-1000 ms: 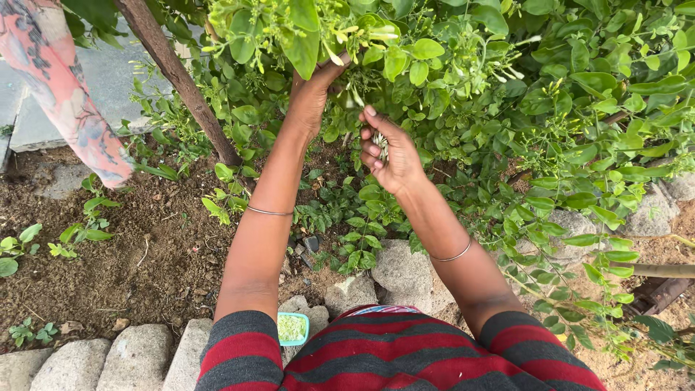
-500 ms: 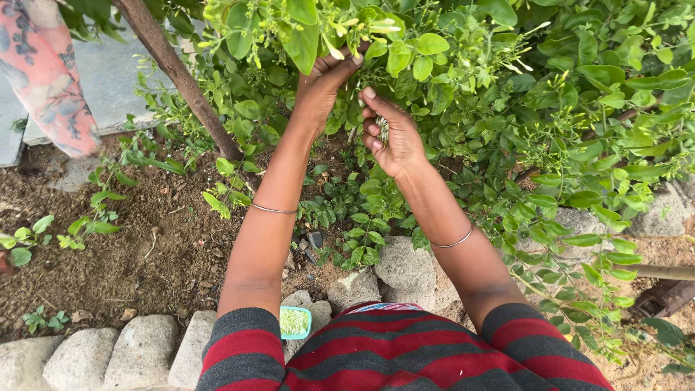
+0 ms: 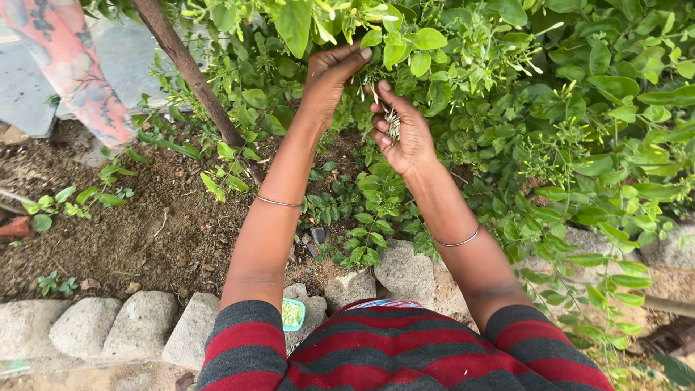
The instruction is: The person picks white flowers from a green bush by hand and collects them in their palm.
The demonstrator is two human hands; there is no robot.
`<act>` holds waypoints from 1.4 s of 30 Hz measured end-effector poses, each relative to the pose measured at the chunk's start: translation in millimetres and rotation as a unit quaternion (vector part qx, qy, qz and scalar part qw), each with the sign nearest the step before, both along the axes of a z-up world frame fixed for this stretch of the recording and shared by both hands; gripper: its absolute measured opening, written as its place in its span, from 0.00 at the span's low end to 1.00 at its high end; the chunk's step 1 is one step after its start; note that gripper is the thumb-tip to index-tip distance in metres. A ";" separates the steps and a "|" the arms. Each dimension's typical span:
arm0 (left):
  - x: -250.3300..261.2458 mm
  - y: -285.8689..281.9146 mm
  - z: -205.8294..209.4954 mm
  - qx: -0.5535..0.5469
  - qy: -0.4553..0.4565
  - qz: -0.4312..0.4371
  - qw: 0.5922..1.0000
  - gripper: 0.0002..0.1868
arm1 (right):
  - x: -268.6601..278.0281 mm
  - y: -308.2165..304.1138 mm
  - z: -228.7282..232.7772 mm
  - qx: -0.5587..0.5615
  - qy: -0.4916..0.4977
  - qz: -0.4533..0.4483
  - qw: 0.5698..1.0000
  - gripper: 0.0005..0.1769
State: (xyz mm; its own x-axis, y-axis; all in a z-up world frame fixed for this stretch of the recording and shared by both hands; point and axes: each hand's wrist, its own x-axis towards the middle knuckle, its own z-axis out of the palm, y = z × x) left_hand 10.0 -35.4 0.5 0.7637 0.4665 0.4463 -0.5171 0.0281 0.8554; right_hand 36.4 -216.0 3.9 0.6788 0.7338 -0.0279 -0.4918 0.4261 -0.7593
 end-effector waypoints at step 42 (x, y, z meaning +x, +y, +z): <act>-0.4 -39.6 1.2 -0.100 -0.005 -0.002 0.995 0.25 | 40.4 -11.9 -21.5 -0.015 -0.029 0.060 0.998 0.20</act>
